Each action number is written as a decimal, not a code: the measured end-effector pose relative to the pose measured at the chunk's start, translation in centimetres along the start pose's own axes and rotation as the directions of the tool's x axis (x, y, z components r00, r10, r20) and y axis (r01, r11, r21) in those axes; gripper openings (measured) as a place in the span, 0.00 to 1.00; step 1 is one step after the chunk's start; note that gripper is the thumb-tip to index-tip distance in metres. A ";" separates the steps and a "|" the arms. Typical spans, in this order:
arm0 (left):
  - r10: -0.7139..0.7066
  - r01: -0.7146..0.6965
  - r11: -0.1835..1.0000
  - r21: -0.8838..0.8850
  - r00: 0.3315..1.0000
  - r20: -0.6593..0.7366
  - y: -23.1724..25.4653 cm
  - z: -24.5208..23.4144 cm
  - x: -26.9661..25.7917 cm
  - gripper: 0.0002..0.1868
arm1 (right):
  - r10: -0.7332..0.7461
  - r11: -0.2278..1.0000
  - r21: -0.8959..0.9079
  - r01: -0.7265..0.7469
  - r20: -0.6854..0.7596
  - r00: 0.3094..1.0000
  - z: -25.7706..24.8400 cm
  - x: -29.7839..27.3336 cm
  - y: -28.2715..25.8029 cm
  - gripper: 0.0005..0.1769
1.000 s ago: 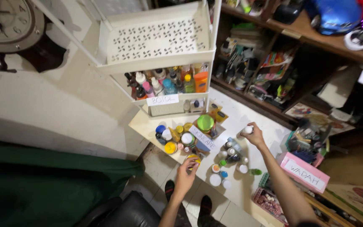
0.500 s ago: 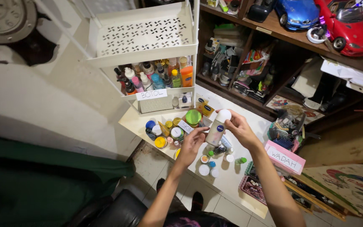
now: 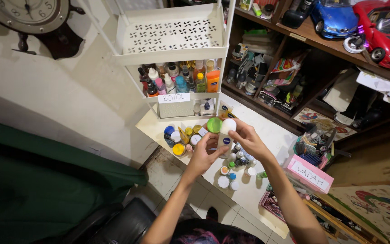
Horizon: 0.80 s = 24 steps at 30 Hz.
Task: The person organizes various bottles and containers on a table and places them into a white plastic shelf unit. They handle bottles, jars, and tubes one at a time, arranging them by category and size on the shelf.
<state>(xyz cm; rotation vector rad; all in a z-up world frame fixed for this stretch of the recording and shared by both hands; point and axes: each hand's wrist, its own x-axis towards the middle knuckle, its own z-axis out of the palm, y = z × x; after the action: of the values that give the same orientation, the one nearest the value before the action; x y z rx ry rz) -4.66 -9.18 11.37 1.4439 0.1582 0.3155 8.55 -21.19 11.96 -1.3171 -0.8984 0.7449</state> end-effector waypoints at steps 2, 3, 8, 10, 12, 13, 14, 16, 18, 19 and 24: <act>-0.071 0.073 0.995 0.068 0.997 -0.024 -0.3 -0.8 0.1 0.25 | -0.009 1.000 -0.010 0.009 0.003 1.000 0.8 0.3 0.0 0.23; -0.096 0.098 0.988 0.122 0.995 -0.019 -1.0 -1.2 0.1 0.27 | -0.015 1.000 -0.015 0.015 0.004 1.000 1.1 0.5 0.1 0.24; -0.121 0.121 0.896 0.428 0.992 -0.029 -8.4 -6.7 3.4 0.35 | 0.053 0.983 -0.164 -0.088 -0.209 0.976 1.2 0.2 2.7 0.24; -0.183 0.221 0.847 0.483 0.975 -0.124 -11.7 -10.0 5.5 0.32 | 0.084 0.977 -0.165 -0.133 -0.274 0.958 1.0 -0.8 4.3 0.24; -0.194 0.274 0.799 0.536 0.960 -0.201 -14.5 -13.3 7.2 0.29 | 0.151 0.966 -0.150 -0.208 -0.324 0.934 1.1 -2.2 6.0 0.24; -0.180 0.281 0.776 0.565 0.957 -0.228 -15.8 -14.9 8.3 0.28 | 0.169 0.966 -0.129 -0.226 -0.350 0.921 1.1 -2.9 6.9 0.24; -0.161 0.286 0.750 0.597 0.953 -0.256 -16.9 -16.9 9.4 0.27 | 0.184 0.965 -0.105 -0.239 -0.375 0.909 1.2 -3.4 7.7 0.24; 0.018 0.122 0.708 0.696 0.981 -0.191 -19.6 -20.2 11.9 0.27 | 0.201 0.955 -0.115 -0.275 -0.433 0.879 1.8 -4.5 9.3 0.23; 0.103 0.042 0.652 0.757 0.984 -0.143 -22.6 -23.0 14.4 0.26 | 0.197 0.928 -0.183 -0.325 -0.498 0.845 2.5 -5.1 10.6 0.23; 0.101 0.044 0.629 0.777 0.985 -0.137 -24.1 -24.3 15.6 0.24 | 0.174 0.941 -0.170 -0.293 -0.501 0.848 2.8 -5.0 11.1 0.23; 0.315 -0.088 0.561 0.823 0.942 -0.114 -31.3 -28.3 21.2 0.27 | 0.016 0.962 -0.225 -0.155 -0.517 0.856 4.4 -5.5 13.5 0.22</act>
<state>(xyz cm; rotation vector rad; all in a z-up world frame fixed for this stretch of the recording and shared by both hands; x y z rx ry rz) 10.78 21.17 -21.37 2.3642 0.3804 0.6828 2.53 -22.24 -1.97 -1.6943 -0.5131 0.3119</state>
